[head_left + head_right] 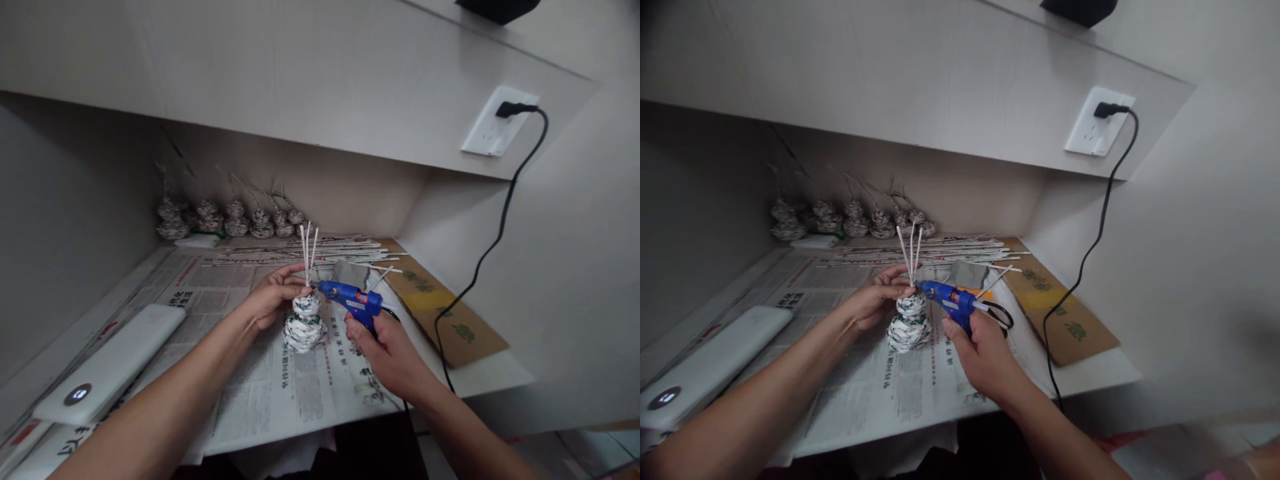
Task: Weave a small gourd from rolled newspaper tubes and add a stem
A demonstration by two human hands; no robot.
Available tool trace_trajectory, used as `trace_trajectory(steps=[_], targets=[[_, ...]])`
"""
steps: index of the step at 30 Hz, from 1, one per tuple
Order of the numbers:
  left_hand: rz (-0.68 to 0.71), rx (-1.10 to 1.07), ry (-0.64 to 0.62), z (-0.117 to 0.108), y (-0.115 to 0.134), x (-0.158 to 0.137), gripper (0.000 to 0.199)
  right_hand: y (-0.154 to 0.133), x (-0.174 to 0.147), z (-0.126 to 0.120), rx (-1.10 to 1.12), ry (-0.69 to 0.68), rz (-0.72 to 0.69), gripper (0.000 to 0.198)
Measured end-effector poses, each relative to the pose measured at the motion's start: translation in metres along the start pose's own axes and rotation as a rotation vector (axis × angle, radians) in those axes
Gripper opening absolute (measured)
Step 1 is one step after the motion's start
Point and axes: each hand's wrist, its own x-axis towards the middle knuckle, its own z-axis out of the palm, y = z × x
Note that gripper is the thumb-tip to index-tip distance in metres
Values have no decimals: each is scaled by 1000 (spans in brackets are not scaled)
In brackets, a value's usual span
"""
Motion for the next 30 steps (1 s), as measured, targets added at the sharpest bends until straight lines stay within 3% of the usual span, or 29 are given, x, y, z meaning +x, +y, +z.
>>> trace_trajectory(steps=[24,30], targets=[[-32,-22,16,4,4,-2,59,2,-3,2,-90,23,-17,23],[-24,-16,27,1,3,-1,59,9,-4,-11,-66,38,9,26]])
